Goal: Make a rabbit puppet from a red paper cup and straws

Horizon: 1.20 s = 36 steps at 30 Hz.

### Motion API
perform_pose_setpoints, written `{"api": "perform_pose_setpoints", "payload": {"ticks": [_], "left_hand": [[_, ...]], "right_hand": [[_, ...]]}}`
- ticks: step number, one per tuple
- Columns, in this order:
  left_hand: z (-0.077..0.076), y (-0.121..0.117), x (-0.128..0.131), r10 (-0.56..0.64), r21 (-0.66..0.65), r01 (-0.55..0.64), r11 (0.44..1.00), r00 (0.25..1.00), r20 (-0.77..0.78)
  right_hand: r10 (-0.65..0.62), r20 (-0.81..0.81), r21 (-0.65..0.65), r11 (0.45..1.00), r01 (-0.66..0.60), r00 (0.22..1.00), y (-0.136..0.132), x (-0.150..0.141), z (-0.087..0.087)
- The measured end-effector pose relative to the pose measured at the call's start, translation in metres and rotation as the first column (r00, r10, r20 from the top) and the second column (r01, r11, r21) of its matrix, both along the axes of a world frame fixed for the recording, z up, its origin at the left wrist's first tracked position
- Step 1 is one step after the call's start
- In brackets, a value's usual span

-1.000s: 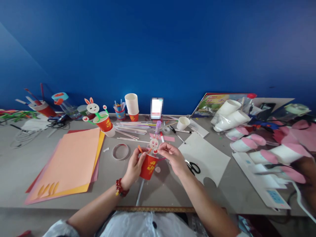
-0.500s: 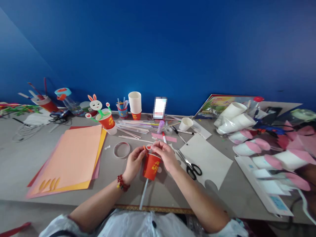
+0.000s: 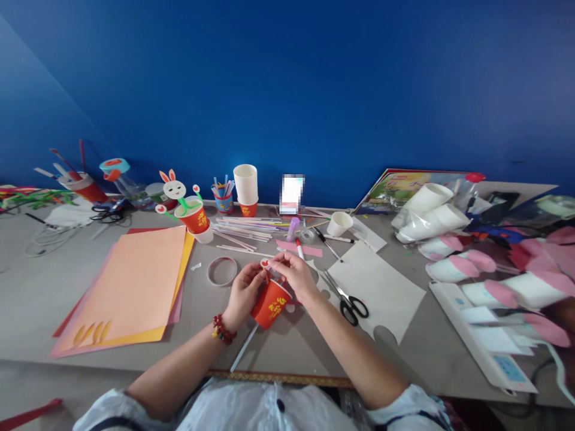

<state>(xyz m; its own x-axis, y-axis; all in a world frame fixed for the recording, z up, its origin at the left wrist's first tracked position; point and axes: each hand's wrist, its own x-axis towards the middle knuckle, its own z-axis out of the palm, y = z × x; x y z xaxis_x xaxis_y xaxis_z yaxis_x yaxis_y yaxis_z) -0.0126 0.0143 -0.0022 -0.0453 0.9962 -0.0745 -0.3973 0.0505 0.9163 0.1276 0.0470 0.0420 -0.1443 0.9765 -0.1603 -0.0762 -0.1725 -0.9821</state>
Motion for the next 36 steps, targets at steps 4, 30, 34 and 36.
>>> {"api": "perform_pose_setpoints", "payload": {"ticks": [4, 30, 34, 36], "left_hand": [[-0.001, 0.0, 0.0, -0.016, 0.005, 0.016, 1.0, 1.0, 0.002], [0.005, -0.001, 0.0, -0.023, -0.006, 0.023, 1.0, 1.0, 0.003], [0.008, -0.002, 0.0, -0.016, -0.004, 0.016, 1.0, 1.0, -0.008], [0.01, -0.002, 0.0, -0.007, -0.006, 0.007, 1.0, 1.0, -0.024]], "right_hand": [[-0.019, -0.007, -0.028, 0.999, 0.019, 1.0, 0.0, -0.001, -0.004], [-0.031, 0.125, 0.1, 0.995, 0.018, 0.992, 0.002, -0.005, -0.028], [-0.04, 0.167, 0.125, 0.992, 0.019, 0.985, 0.003, -0.005, -0.03], [-0.045, 0.187, 0.136, 0.99, 0.02, 0.981, 0.003, -0.005, -0.031]]}}
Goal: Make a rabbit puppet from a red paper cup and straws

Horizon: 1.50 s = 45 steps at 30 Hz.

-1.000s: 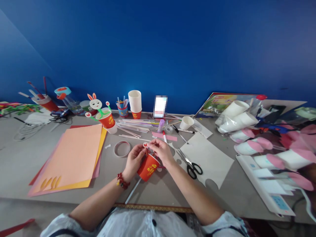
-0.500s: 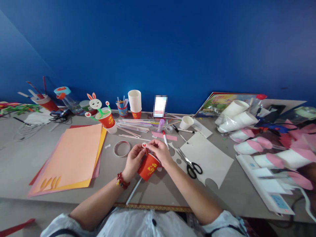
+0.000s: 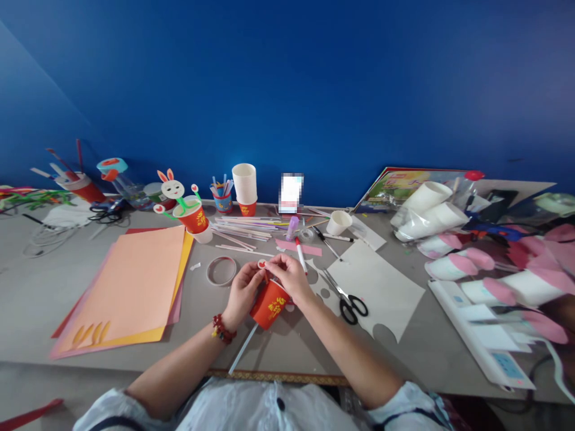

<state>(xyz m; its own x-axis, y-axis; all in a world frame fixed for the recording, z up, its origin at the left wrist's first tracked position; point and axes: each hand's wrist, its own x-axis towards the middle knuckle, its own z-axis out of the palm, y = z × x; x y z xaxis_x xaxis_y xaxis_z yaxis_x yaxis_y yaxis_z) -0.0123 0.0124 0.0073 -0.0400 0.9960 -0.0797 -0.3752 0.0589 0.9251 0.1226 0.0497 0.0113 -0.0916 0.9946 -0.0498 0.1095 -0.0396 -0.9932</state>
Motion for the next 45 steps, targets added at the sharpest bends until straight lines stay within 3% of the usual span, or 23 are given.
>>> {"api": "perform_pose_setpoints", "payload": {"ticks": [22, 27, 34, 37, 40, 43, 45], "left_hand": [[-0.003, 0.001, -0.003, 0.053, 0.001, -0.053, 0.999, 0.996, -0.068], [-0.003, 0.001, -0.004, 0.053, -0.007, -0.053, 0.999, 0.998, -0.041], [0.002, 0.0, -0.007, 0.056, 0.035, -0.058, 0.998, 0.998, 0.038], [0.011, -0.004, -0.009, 0.068, 0.108, -0.073, 0.991, 0.996, 0.056], [0.026, -0.01, -0.011, 0.088, 0.294, -0.073, 0.953, 0.996, -0.035], [0.04, -0.018, -0.014, 0.081, 0.532, 0.039, 0.846, 0.976, -0.201], [0.047, -0.023, -0.017, 0.087, 0.645, 0.112, 0.756, 0.959, -0.269]], "right_hand": [[0.017, 0.135, 0.122, 0.992, -0.033, 0.991, -0.007, 0.0, 0.012], [0.019, 0.08, 0.099, 0.995, -0.027, 0.997, -0.006, 0.009, 0.03], [-0.113, 0.212, 0.302, 0.952, 0.045, 0.971, -0.011, 0.054, 0.061], [-0.081, 0.179, 0.27, 0.962, 0.03, 0.981, -0.02, 0.08, 0.055], [0.087, 0.19, 0.191, 0.974, -0.124, 0.978, -0.032, 0.094, 0.041], [0.222, 0.261, 0.205, 0.938, -0.278, 0.94, -0.043, 0.092, 0.03], [0.233, 0.303, 0.251, 0.916, -0.313, 0.924, -0.047, 0.087, 0.026]]}}
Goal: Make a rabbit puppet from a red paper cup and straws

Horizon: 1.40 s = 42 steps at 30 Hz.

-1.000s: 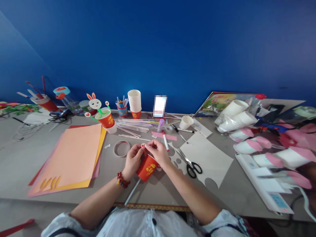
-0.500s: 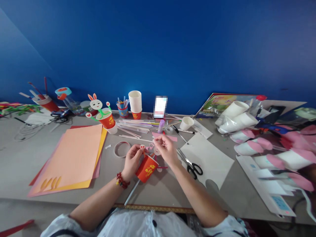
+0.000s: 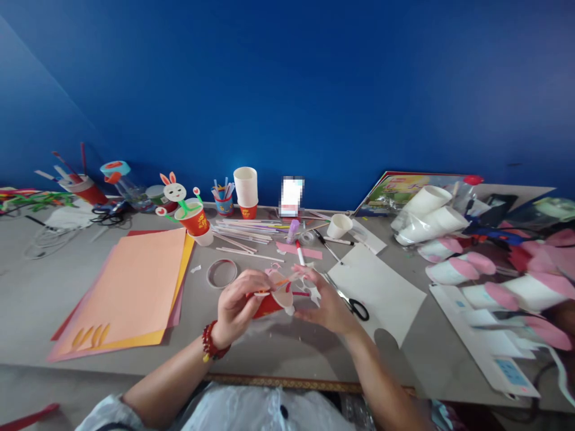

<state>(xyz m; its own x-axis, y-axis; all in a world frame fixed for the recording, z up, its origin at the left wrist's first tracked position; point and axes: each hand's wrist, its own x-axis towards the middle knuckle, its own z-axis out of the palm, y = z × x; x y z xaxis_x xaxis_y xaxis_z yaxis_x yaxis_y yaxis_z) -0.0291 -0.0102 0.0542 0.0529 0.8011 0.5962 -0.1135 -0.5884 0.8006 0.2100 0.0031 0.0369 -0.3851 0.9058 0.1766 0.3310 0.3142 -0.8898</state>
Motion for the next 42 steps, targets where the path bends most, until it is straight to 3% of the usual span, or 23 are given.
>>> {"api": "perform_pose_setpoints", "payload": {"ticks": [2, 6, 12, 16, 19, 30, 42], "left_hand": [[0.004, -0.003, -0.002, -0.024, 0.084, 0.027, 0.996, 0.999, -0.035], [0.005, -0.006, -0.005, -0.053, 0.121, 0.06, 0.991, 0.997, -0.056], [0.004, -0.008, 0.001, -0.047, 0.031, 0.047, 0.998, 0.999, -0.003], [0.006, -0.007, 0.01, -0.004, -0.119, 0.019, 0.993, 0.993, 0.121], [0.007, -0.006, 0.014, -0.01, -0.158, 0.039, 0.987, 0.983, 0.182], [0.001, 0.003, 0.014, 0.015, -0.344, 0.125, 0.93, 0.926, 0.378], [0.007, 0.004, 0.015, 0.053, -0.308, 0.079, 0.948, 0.916, 0.398]], "right_hand": [[0.0, 0.01, 0.032, 0.999, 0.0, 1.0, -0.001, -0.005, -0.001], [0.062, 0.051, 0.073, 0.995, -0.066, 0.997, 0.001, -0.012, 0.002], [0.056, 0.146, 0.245, 0.965, -0.091, 0.988, 0.002, -0.019, 0.013], [0.027, 0.233, 0.208, 0.975, -0.077, 0.972, 0.002, -0.019, 0.016], [0.033, 0.258, 0.184, 0.98, -0.082, 0.966, 0.002, -0.018, 0.018], [0.027, 0.191, 0.175, 0.983, -0.061, 0.981, 0.005, -0.021, 0.034], [0.016, 0.175, 0.159, 0.986, -0.044, 0.985, 0.008, -0.025, 0.034]]}}
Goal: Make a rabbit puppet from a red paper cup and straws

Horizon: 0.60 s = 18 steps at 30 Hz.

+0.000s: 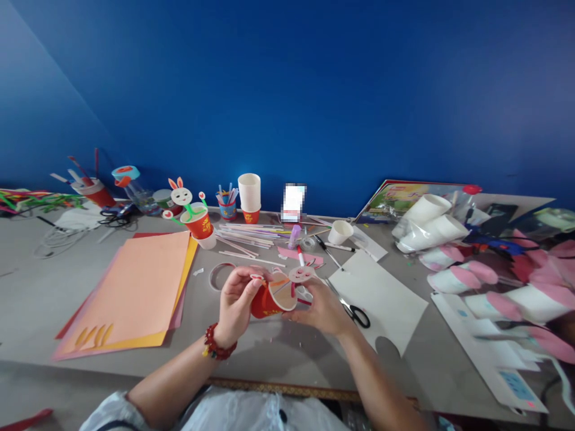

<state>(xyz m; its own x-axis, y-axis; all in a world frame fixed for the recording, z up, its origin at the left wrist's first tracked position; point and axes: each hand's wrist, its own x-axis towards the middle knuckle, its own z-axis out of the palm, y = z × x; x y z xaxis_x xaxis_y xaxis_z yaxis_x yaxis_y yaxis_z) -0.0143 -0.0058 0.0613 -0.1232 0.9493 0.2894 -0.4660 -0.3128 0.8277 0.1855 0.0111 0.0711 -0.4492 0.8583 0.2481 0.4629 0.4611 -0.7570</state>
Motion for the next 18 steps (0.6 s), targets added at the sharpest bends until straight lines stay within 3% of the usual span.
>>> {"api": "perform_pose_setpoints", "payload": {"ticks": [6, 9, 14, 18], "left_hand": [[0.001, 0.0, -0.001, -0.026, 0.049, 0.027, 0.998, 0.999, -0.02], [0.0, -0.001, -0.004, -0.026, 0.135, 0.038, 0.99, 0.996, -0.09], [-0.002, -0.004, -0.01, 0.088, 0.422, 0.049, 0.905, 0.95, -0.298], [-0.003, -0.005, -0.013, 0.113, 0.482, 0.082, 0.872, 0.926, -0.361]], "right_hand": [[-0.017, 0.039, 0.043, 0.999, 0.015, 0.999, -0.001, 0.002, -0.002], [-0.02, 0.057, 0.086, 0.996, 0.015, 0.998, -0.001, 0.003, -0.004], [0.018, 0.043, 0.233, 0.972, -0.028, 0.999, -0.002, 0.004, -0.006], [-0.019, 0.02, 0.302, 0.953, 0.012, 1.0, -0.003, 0.004, -0.002]]}}
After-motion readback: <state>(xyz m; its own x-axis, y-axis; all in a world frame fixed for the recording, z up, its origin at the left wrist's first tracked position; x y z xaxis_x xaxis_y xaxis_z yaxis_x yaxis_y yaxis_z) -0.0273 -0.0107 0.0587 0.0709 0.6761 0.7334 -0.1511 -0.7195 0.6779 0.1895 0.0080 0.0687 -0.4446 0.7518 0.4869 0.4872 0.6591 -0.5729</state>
